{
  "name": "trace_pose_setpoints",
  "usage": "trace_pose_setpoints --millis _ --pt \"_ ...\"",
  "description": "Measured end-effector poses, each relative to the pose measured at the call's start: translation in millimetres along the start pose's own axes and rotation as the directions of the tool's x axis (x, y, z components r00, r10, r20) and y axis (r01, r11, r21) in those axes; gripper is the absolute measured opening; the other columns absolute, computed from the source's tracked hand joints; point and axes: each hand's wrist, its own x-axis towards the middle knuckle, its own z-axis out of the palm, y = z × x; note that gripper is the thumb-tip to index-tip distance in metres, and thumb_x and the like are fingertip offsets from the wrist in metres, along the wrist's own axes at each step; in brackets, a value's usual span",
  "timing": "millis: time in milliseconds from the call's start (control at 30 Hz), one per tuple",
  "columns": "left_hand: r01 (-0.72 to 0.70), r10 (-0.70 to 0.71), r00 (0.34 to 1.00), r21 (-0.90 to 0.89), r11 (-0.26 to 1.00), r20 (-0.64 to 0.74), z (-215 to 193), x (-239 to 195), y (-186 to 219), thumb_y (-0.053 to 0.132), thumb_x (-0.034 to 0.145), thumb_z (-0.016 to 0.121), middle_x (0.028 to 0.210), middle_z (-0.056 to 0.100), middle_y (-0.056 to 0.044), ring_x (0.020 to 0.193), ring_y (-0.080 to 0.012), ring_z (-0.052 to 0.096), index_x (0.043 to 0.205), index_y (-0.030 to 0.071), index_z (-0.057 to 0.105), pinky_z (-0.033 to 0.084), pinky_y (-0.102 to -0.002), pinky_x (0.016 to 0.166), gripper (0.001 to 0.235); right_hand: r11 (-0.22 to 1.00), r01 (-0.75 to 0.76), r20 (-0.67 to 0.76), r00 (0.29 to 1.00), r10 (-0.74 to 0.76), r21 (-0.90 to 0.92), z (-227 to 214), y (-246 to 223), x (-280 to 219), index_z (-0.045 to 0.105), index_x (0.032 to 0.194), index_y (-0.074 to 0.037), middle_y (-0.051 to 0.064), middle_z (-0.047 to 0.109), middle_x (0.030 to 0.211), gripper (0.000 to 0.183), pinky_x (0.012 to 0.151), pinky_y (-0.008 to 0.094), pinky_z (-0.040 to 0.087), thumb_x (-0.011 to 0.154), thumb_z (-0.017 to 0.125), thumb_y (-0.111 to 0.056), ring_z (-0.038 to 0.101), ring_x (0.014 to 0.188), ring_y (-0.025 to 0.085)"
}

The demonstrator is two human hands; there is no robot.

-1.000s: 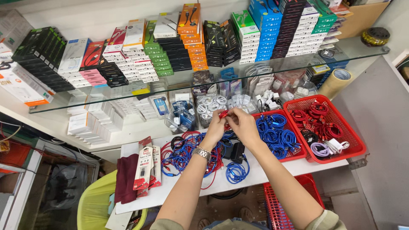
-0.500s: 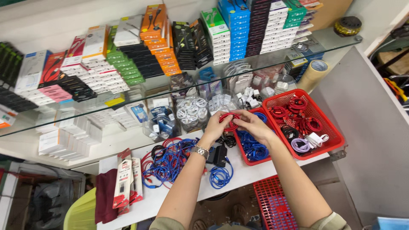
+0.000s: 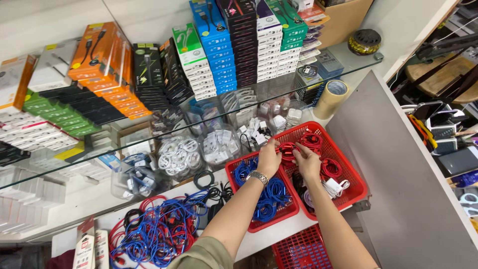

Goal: The person sorts tangled red, blue, and black cables on a white table, untangling and coiling them by hand. They place the coiled cables into red plastic baskets and occasionally handle power adapters, continuing the sorting process throughout the clip.

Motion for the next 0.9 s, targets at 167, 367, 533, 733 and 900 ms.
trace_pose_setpoints --millis 167,367,533,733,900 --pt "-0.157 0.068 0.978 0.489 0.858 0.196 13 9 -2 0.012 0.086 0.069 0.1 0.074 -0.015 0.115 -0.034 0.062 0.097 0.006 0.074 0.041 -0.049 0.106 0.013 0.99 -0.134 -0.042 0.99 0.132 -0.036 8 32 32 0.072 0.13 -0.01 0.01 0.074 0.089 0.037 0.059 0.027 0.055 0.093 0.072 -0.012 0.061 0.064 0.011" --pt "-0.331 0.246 0.944 0.651 0.683 0.221 20 4 -10 0.011 0.077 0.068 0.112 0.071 -0.014 0.122 -0.0329 0.056 0.104 0.0 0.074 0.032 -0.058 0.113 0.03 0.937 0.083 -0.108 0.986 -0.127 -0.34 24 66 45 0.073 0.126 -0.005 0.023 0.067 0.109 0.036 0.068 0.031 0.06 0.091 0.076 -0.013 0.073 0.074 0.019" --pt "-0.224 0.146 0.968 0.439 0.87 0.205 10 6 -8 0.016 0.085 0.067 0.117 0.066 -0.018 0.12 -0.0342 0.053 0.115 -0.001 0.069 0.034 -0.055 0.105 0.034 0.98 0.072 -0.058 0.995 -0.085 -0.186 18 77 54 0.066 0.128 -0.002 0.02 0.069 0.115 0.04 0.069 0.034 0.062 0.093 0.074 -0.018 0.075 0.082 0.021" --pt "-0.079 0.091 0.995 0.223 0.972 -0.044 -41 -7 -12 0.018 0.093 0.063 0.115 0.07 -0.014 0.114 -0.0365 0.059 0.113 0.01 0.073 0.044 -0.047 0.103 0.024 0.691 0.31 -0.113 0.862 -0.494 -0.653 12 36 29 0.071 0.118 0.001 0.026 0.067 0.103 0.042 0.087 0.052 0.052 0.085 0.082 -0.022 0.066 0.092 0.041" --pt "0.115 -0.113 0.993 0.05 0.992 -0.047 -105 -23 -28 0.022 0.098 0.06 0.103 0.076 -0.015 0.098 -0.0351 0.071 0.112 0.01 0.075 0.054 -0.044 0.092 0.024 0.782 0.485 -0.002 0.849 -0.528 -0.392 55 -23 -17 0.068 0.118 0.0 0.02 0.067 0.102 0.033 0.083 0.042 0.053 0.091 0.074 -0.018 0.064 0.093 0.033"
